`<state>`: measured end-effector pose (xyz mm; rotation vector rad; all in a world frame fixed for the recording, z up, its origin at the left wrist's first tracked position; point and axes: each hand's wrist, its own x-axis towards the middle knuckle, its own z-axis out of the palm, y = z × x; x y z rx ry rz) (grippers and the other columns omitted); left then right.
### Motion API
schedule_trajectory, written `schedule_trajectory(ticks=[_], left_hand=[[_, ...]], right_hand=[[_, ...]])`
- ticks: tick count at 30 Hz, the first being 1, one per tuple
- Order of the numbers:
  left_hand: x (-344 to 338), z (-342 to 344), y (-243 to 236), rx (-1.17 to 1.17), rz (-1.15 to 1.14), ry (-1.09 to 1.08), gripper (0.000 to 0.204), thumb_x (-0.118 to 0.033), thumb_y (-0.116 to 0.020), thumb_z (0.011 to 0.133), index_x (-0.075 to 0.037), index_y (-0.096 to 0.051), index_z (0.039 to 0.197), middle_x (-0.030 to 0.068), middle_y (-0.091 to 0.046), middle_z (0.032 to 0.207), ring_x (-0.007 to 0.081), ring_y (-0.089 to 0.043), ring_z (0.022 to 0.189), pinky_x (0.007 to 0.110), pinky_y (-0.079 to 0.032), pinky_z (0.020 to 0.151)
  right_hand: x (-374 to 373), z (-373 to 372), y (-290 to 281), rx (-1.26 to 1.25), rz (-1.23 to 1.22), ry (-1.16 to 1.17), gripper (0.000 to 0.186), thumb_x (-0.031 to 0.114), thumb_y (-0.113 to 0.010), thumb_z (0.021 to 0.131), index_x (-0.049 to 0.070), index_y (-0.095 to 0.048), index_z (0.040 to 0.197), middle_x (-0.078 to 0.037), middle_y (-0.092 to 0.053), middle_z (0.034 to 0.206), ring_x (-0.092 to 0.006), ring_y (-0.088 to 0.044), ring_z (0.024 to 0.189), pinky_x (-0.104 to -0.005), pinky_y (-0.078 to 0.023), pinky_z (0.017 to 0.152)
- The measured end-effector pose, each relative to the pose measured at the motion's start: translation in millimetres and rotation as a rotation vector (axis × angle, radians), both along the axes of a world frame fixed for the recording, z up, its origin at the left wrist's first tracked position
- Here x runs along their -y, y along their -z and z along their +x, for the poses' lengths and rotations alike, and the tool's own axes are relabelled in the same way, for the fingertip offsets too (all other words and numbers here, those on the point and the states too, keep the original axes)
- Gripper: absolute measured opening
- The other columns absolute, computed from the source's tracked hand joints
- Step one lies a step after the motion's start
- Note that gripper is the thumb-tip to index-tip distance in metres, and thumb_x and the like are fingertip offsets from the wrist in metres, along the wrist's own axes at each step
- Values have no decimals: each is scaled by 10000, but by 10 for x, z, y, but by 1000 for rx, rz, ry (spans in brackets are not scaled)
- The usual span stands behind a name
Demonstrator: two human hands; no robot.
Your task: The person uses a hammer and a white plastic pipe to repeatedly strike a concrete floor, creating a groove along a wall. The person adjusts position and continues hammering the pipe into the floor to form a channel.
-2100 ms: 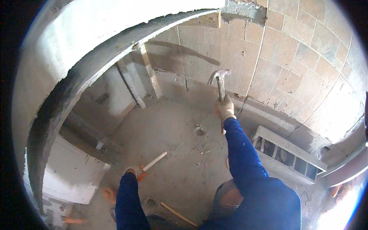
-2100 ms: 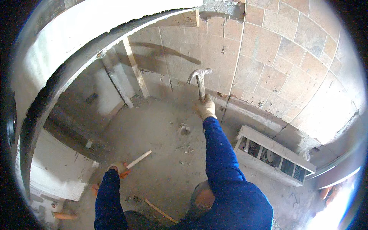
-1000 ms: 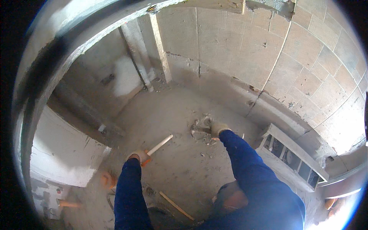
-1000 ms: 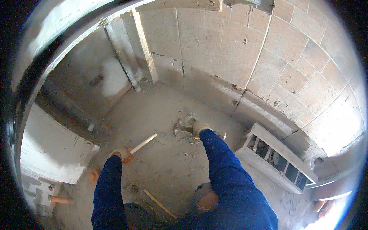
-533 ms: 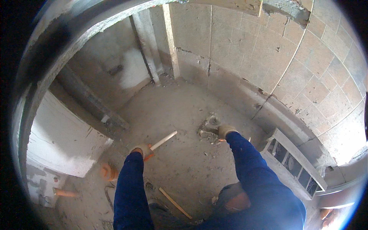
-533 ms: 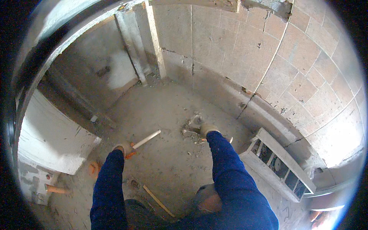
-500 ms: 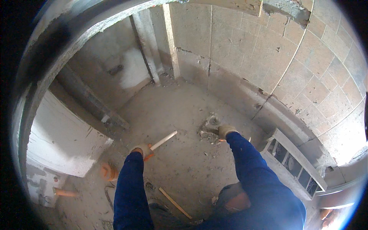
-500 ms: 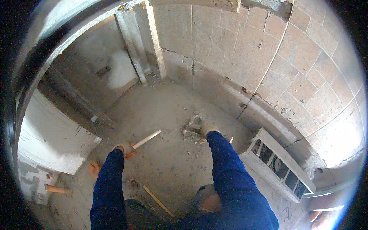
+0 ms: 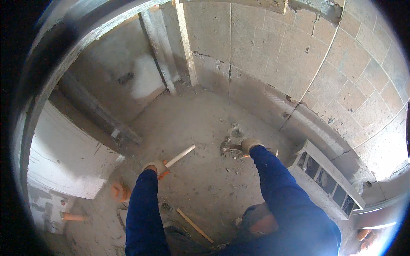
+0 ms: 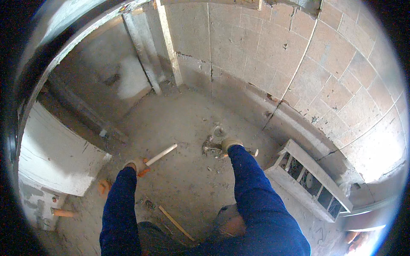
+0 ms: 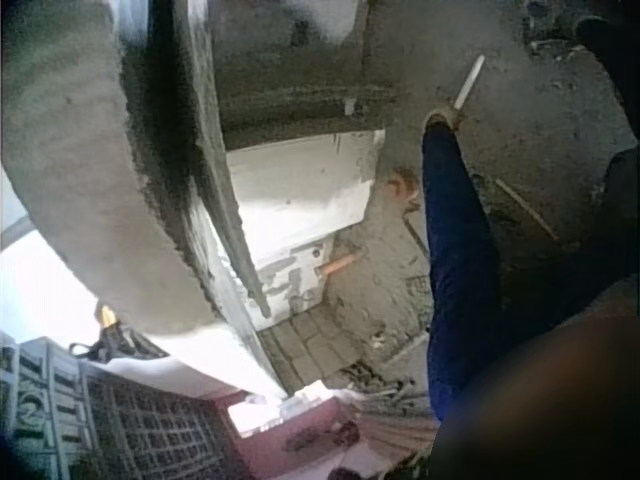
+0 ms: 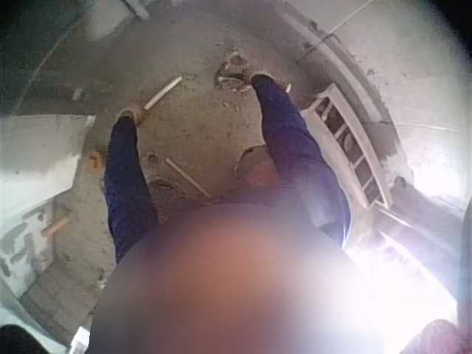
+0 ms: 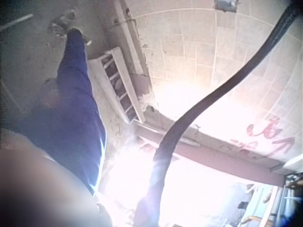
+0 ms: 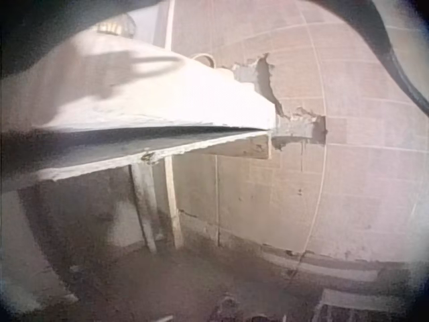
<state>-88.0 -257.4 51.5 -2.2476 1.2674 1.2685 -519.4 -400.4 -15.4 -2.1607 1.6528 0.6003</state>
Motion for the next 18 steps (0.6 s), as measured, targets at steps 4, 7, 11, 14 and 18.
schedule_trajectory(ticks=[4, 7, 11, 14, 18], left_hand=[[13, -1, 25, 61, -1, 65, 617, -259, -692, 880, -218, -462, 1451, 61, -591, 689, 182, -546, 514, 361, -432, 477], [17, 14, 68, 52, -10, 77, 585, -280, -691, 878, -210, -489, 1422, 64, -590, 678, 186, -550, 516, 368, -428, 476], [11, 66, 163, 33, -11, -67, 519, -321, -682, 878, -189, -541, 1360, 48, -588, 667, 178, -555, 531, 366, -432, 490], [-9, 92, 199, 69, -4, 92, 502, -345, -673, 878, -188, -557, 1341, 29, -599, 685, 166, -560, 550, 361, -442, 515], [-20, 64, 147, 26, -38, 52, 432, -335, -675, 873, -177, -587, 1265, 21, -615, 709, 165, -572, 564, 354, -451, 520]], right_hand=[[-25, 9, -89, -6, 36, -14, 360, 220, -754, 715, 107, -734, 1056, -174, -714, 1037, -347, -684, 1006, -446, -552, 829], [-20, 7, -87, -9, 43, -18, 376, 233, -766, 707, 108, -733, 1061, -173, -715, 1036, -347, -685, 1003, -442, -552, 830], [8, 12, -2, 42, 26, 32, 397, 253, -776, 699, 110, -732, 1067, -170, -716, 1034, -346, -685, 1003, -443, -548, 838], [14, 28, 28, 25, 27, 37, 401, 250, -765, 704, 113, -730, 1080, -167, -713, 1051, -346, -682, 1009, -449, -544, 844], [7, 46, -14, 37, -16, 72, 396, 238, -744, 712, 118, -729, 1089, -163, -708, 1077, -343, -677, 1020, -455, -542, 848]])
